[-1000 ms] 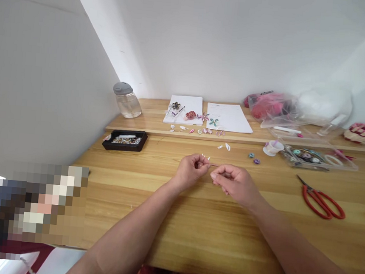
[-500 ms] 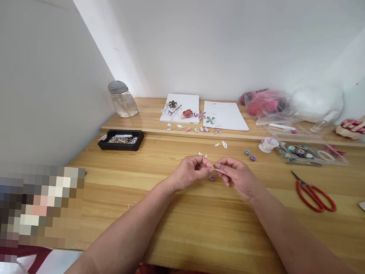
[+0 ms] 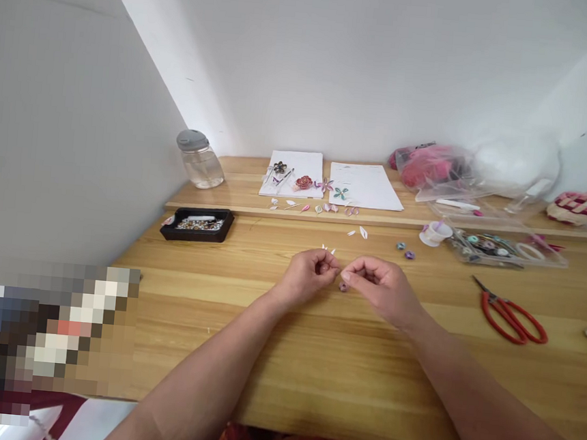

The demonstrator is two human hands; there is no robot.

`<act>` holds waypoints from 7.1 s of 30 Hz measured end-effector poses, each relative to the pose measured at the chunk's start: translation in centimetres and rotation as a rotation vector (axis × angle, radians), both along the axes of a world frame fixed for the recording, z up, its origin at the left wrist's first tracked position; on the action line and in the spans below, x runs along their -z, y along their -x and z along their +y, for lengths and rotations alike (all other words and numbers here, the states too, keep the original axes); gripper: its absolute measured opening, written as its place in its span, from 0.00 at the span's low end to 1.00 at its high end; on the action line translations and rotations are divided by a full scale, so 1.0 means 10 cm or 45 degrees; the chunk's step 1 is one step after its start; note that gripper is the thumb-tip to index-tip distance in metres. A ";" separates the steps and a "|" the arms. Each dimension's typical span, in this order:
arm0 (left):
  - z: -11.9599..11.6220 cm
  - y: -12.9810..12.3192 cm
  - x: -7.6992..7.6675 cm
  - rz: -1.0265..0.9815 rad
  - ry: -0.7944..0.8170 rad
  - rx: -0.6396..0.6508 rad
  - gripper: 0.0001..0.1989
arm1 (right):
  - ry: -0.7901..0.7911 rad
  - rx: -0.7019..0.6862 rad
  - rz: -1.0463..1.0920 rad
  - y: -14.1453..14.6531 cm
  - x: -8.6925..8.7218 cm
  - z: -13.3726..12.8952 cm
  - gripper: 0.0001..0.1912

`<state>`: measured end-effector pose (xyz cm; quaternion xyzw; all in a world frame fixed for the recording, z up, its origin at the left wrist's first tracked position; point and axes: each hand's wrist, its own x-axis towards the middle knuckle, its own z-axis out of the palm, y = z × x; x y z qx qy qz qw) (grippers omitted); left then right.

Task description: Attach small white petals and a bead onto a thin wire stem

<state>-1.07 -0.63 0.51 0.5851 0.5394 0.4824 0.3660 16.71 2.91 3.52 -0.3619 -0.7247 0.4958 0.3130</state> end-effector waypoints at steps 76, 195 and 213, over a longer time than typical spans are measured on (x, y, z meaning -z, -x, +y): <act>-0.03 -0.01 -0.15 -0.393 -0.007 0.124 0.16 | 0.665 -0.038 0.184 0.01 0.10 0.07 0.19; -0.06 -0.07 -0.14 -0.455 0.228 -0.079 0.18 | 0.226 0.242 0.339 0.13 0.19 -0.05 0.18; -0.06 -0.06 -0.15 -0.497 0.258 -0.043 0.18 | 0.392 0.239 0.453 0.15 0.12 -0.07 0.21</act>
